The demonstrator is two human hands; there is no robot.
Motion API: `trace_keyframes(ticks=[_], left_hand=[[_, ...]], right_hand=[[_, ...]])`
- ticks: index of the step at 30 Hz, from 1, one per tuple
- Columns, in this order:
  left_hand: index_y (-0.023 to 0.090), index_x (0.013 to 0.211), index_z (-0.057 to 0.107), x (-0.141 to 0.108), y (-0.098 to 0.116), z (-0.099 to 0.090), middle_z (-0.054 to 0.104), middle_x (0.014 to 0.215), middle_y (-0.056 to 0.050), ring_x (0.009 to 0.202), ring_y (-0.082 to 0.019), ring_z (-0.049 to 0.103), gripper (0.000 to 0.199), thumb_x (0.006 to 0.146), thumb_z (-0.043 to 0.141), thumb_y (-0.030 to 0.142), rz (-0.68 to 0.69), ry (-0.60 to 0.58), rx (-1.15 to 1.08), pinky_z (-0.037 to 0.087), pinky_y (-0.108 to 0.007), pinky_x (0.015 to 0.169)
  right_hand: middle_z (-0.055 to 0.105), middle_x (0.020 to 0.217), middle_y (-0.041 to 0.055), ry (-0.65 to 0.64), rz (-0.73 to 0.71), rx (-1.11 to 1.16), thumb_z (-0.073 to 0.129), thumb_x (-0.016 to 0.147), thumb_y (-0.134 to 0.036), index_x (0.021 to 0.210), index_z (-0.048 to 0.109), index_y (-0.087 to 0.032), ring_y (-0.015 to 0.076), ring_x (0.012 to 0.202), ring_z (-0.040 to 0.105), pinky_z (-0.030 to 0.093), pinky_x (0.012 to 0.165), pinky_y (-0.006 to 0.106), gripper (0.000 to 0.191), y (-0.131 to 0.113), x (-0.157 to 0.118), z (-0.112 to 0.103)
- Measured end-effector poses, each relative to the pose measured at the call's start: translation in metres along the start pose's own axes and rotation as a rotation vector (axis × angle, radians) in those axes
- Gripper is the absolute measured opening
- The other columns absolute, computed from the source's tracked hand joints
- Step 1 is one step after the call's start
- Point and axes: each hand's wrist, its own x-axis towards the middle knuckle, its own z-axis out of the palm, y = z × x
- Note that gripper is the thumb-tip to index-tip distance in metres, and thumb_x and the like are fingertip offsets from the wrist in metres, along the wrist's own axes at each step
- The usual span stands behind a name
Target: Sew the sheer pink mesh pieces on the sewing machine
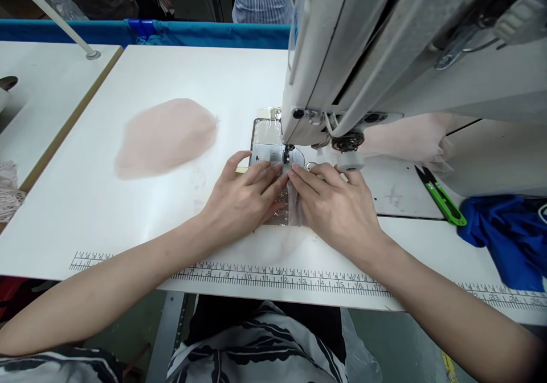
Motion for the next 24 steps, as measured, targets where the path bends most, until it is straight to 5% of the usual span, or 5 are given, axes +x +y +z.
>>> trace_keyframes(ticks=[24], left_hand=[[0.019, 0.13, 0.058, 0.0037, -0.0033, 0.0032, 0.069, 0.124, -0.008, 0.114, -0.023, 0.062, 0.033, 0.101, 0.047, 0.032, -0.019, 0.019, -0.005, 0.034, -0.052, 0.108]], right_hand=[[0.067, 0.128, 0.0066, 0.015, 0.014, -0.016, 0.045, 0.094, -0.008, 0.122, 0.064, -0.011, 0.0245, 0.097, 0.061, 0.038, 0.084, 0.042, 0.034, 0.0025, 0.0009, 0.0055]])
